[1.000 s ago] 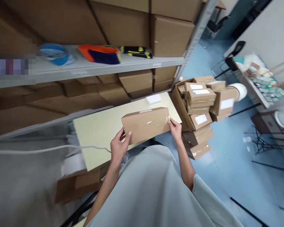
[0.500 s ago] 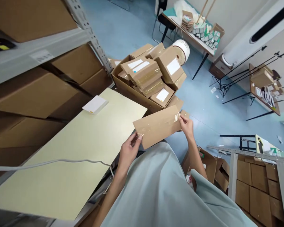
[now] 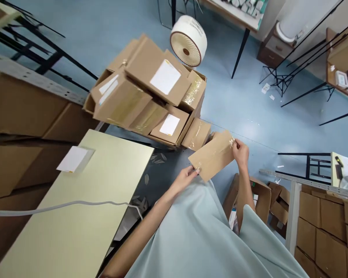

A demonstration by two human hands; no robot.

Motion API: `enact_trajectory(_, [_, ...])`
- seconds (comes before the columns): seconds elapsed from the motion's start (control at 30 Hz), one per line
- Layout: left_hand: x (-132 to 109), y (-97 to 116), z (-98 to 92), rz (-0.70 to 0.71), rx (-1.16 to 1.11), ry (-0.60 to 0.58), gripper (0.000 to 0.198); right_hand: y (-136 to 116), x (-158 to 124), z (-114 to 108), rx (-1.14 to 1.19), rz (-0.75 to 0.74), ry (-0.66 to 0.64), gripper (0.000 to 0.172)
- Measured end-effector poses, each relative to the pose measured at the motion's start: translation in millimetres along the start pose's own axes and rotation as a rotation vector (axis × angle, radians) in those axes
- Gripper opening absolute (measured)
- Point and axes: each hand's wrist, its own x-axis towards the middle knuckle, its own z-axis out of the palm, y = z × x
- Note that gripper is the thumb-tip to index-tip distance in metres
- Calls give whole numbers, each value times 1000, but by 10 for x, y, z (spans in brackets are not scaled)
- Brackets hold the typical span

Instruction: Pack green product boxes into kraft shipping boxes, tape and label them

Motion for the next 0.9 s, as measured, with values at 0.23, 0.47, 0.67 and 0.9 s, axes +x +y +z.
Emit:
enact_trajectory(0.23, [1027, -148, 802, -545, -515, 33, 19, 710, 1039, 261, -256, -18, -220, 49])
enact_trajectory(0.47, [1626, -477, 1091, -646, -529, 169, 20, 1033, 1469, 752, -300, -21, -412, 48])
enact_trajectory(0.67, [1735, -572, 1128, -605, -512, 210, 23, 1088, 1690, 1051, -238, -71, -449, 44])
enact_trajectory(0.9, [1589, -509, 798, -511, -540, 291, 29, 1088, 1670, 1262, -60, -121, -383, 60])
